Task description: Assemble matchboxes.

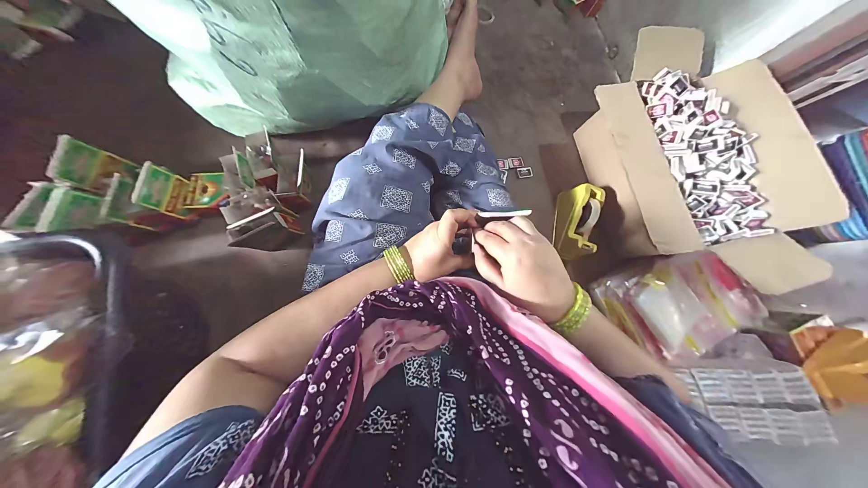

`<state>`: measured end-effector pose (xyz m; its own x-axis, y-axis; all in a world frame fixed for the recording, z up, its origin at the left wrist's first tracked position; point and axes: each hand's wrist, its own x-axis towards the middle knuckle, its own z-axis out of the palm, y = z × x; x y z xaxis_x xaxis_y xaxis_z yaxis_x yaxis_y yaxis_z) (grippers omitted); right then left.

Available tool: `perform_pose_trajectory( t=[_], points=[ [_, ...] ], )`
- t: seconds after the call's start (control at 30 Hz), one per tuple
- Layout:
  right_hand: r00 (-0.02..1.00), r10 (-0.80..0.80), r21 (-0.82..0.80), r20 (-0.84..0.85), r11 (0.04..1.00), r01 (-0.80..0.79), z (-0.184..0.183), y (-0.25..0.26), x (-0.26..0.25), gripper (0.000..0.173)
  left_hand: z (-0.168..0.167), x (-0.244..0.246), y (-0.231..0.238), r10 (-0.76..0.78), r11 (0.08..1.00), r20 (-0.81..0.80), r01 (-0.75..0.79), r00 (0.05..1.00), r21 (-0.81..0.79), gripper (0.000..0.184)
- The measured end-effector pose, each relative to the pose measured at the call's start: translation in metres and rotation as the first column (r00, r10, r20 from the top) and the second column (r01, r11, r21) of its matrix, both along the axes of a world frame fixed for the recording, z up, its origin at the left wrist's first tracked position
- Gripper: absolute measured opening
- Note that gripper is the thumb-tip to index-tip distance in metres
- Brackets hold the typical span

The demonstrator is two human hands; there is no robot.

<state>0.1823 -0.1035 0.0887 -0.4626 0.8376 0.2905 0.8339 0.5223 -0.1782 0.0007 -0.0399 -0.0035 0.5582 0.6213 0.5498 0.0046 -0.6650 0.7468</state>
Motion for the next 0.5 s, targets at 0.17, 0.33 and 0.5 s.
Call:
perform_pose_trajectory(
  t=[0.17, 0.33, 0.5],
  points=[
    [0.985, 0.052, -0.15, 0.164, 0.988, -0.027, 0.001, -0.001, 0.003, 0.035, 0.0, 0.0, -0.002, 0.003, 0.998, -0.048, -0.006, 0.999, -0.055, 0.07],
    [0.998, 0.035, -0.048, 0.059, 0.998, -0.032, 0.002, 0.0, 0.005, 0.038, -0.002, 0.0, 0.0, 0.017, 0.996, 0.04, -0.014, 0.999, -0.083, 0.075],
    [0.808, -0.09, 0.009, -0.583, 0.993, 0.117, 0.003, 0.006, 0.045, 0.019, 0.001, -0.002, 0.004, -0.008, 0.989, 0.14, 0.029, 0.99, -0.143, 0.069]
  ],
)
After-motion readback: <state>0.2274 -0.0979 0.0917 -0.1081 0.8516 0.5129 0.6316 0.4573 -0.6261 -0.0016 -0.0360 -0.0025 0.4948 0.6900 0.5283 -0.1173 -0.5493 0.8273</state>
